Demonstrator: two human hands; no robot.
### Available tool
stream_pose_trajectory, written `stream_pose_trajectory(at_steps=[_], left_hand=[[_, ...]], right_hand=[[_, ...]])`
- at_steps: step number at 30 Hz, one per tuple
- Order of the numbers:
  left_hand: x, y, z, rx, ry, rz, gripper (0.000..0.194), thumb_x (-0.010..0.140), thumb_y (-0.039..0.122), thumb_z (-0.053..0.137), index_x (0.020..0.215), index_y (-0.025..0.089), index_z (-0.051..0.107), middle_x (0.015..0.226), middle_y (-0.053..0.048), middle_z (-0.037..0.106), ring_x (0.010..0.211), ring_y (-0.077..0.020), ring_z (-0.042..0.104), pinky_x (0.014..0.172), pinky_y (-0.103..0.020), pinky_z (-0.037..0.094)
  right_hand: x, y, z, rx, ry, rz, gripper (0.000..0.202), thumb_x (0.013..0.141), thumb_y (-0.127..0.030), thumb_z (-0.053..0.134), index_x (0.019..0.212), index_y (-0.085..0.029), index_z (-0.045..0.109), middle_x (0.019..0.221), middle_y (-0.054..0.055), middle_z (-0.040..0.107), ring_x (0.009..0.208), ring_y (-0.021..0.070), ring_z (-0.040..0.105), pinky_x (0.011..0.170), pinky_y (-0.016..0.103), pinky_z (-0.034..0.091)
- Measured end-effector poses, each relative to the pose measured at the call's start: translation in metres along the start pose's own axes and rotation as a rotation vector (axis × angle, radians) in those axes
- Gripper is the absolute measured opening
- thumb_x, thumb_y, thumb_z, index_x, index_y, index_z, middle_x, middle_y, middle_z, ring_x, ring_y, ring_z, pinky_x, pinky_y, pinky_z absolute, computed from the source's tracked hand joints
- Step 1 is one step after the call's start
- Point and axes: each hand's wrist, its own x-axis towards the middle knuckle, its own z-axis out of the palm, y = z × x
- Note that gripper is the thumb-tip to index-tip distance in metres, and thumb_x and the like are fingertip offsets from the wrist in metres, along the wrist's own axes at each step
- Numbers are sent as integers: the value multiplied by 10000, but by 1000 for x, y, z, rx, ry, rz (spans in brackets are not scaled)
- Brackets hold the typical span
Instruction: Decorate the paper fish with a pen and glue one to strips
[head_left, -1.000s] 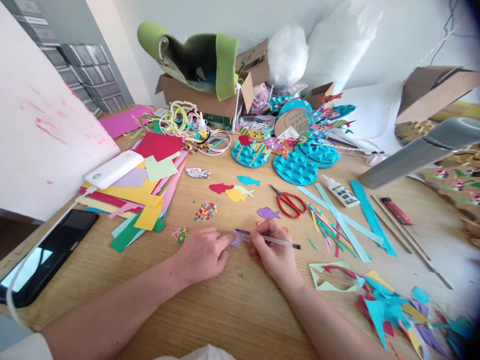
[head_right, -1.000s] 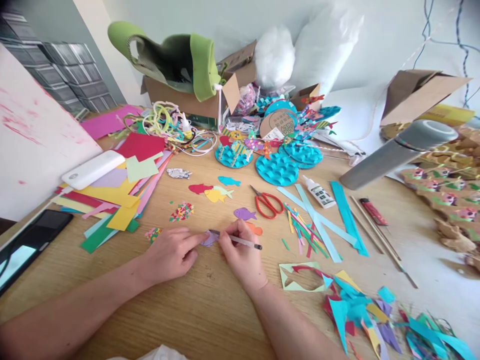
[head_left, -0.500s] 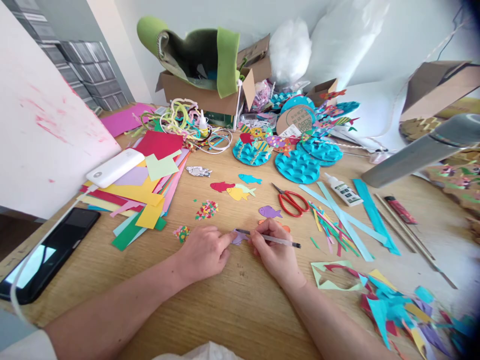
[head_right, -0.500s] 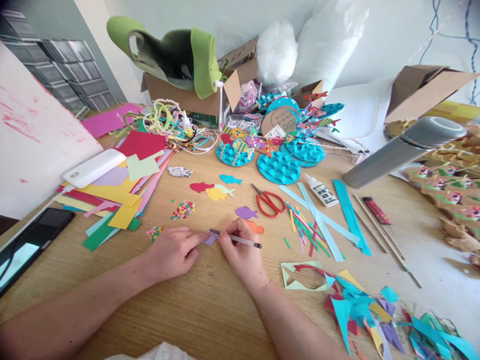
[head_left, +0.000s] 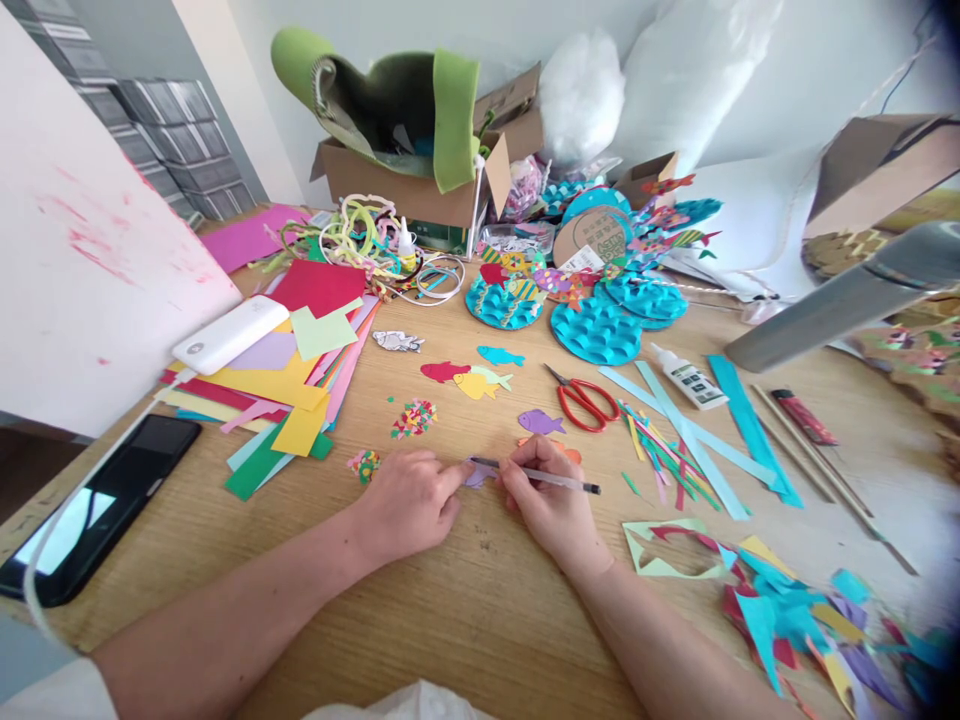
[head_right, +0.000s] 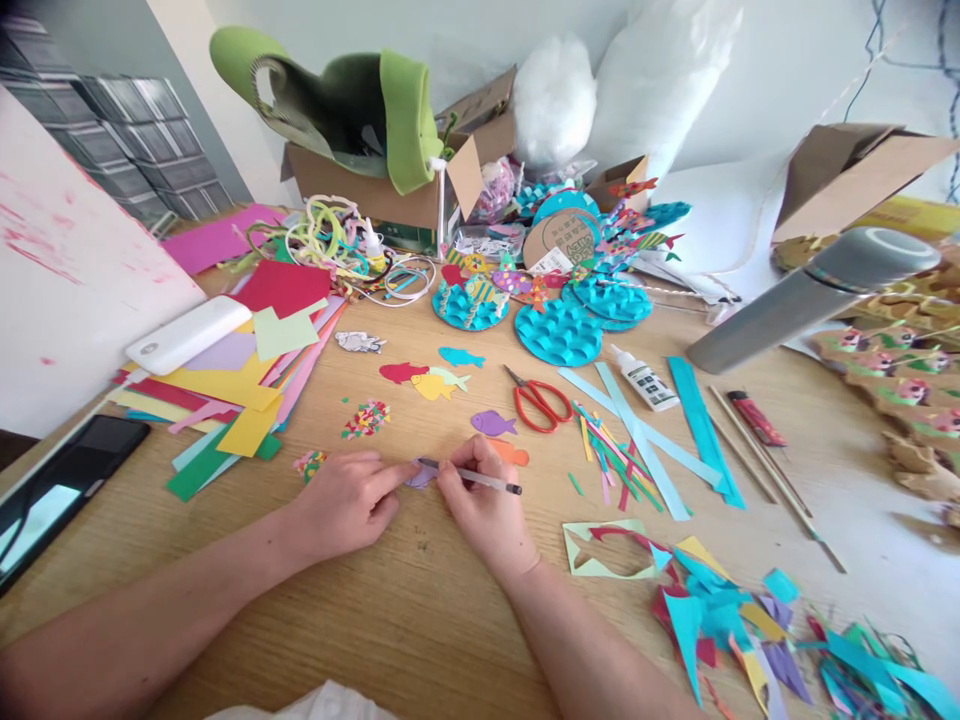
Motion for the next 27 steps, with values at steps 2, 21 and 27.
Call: stream_pose_trajectory(at_steps=[2, 21, 27], left_hand=[[0, 0, 0, 3, 8, 4, 387, 752, 102, 535, 1100, 200, 674, 689, -33, 661, 667, -205, 631, 617, -304, 476], [0, -1, 1, -2, -8, 2, 381, 764, 107, 528, 1106, 206, 667, 682, -30, 652, 666, -202, 630, 623, -306, 482], [0, -1, 1, -4, -15, -3, 387, 767, 108, 527, 1115, 207, 664, 694, -34, 658, 683, -207, 632, 632, -307, 487]], right_hand=[[0, 0, 0, 6, -1, 2, 159, 792, -257, 599, 672, -217, 504, 563, -19, 555, 455, 110, 482, 433, 222, 358], [0, -1, 0, 14, 10, 4, 170, 791, -271, 610, 669, -217, 505, 552, -17, 563, 453, 113, 488, 427, 223, 364], [0, -2, 0, 11, -1, -4, 170, 807, -267, 596, 676, -221, 499, 561, -17, 562, 459, 116, 489, 435, 228, 366]])
